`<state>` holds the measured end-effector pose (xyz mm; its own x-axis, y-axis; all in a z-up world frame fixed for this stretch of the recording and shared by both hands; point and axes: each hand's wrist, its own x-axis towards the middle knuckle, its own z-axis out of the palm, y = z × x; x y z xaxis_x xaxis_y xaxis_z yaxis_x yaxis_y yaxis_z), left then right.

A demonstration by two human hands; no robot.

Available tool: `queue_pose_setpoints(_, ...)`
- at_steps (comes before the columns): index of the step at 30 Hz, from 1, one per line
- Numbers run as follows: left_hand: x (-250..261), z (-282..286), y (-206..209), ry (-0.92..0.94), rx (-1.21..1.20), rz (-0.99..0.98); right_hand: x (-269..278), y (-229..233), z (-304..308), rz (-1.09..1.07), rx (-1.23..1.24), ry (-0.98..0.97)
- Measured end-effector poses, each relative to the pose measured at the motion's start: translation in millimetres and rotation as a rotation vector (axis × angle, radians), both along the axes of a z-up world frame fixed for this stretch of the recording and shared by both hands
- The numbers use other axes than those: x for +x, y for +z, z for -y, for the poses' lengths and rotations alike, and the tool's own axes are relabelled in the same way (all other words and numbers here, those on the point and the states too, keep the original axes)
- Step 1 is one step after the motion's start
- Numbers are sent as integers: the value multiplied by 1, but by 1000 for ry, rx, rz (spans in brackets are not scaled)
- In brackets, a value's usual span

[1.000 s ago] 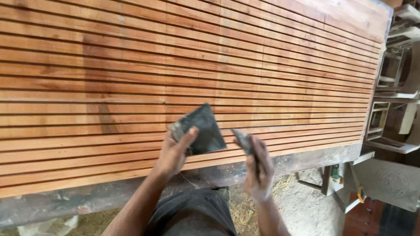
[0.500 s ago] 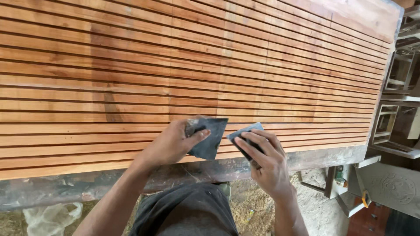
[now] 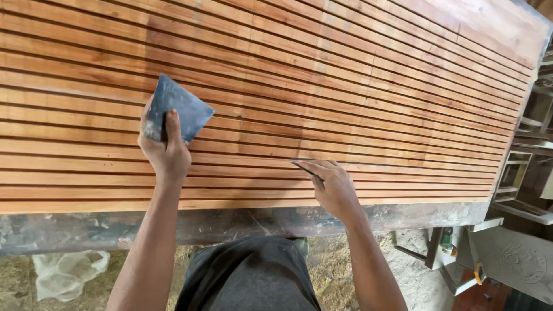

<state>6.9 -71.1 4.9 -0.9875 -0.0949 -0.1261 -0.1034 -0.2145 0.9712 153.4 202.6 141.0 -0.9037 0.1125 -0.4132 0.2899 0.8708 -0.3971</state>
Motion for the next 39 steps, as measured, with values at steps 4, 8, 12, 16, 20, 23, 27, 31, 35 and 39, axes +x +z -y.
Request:
queue_pose_setpoints(4, 9, 4, -10, -77, -119, -130, 0, -9, 11, 19, 151, 25)
queue_pose_setpoints(8, -1, 1, -9, -80, -131, -169, -9, -12, 14, 106, 191, -87)
queue_pose_setpoints(12, 0, 1, -7, -98, -176, -187, -5, -12, 16, 114, 207, -89)
queue_pose_setpoints(16, -2, 1, -5, -103, -184, -173, -5, -14, 19, 56, 213, -59)
queue_pose_setpoints(20, -2, 0, -6, -111, -172, -151, 4, -20, 18, 25, 228, -38)
queue_pose_setpoints(23, 0, 1, -5, -118, -190, -158, 12, -28, 21, -36, 268, -22)
queue_pose_setpoints(27, -1, 0, -6, -120, -198, -133, 15, -40, 34, -64, 358, -30)
queue_pose_setpoints(31, 4, 3, -5, -129, -209, -139, 12, -34, 29, 68, 323, -14)
queue_pose_setpoints(35, -4, -1, 3, -137, -217, -177, -16, -21, 12, 245, 289, 51)
queue_pose_setpoints(39, 2, 3, 3, -107, -170, -136, -48, -15, 3, 651, 258, 11)
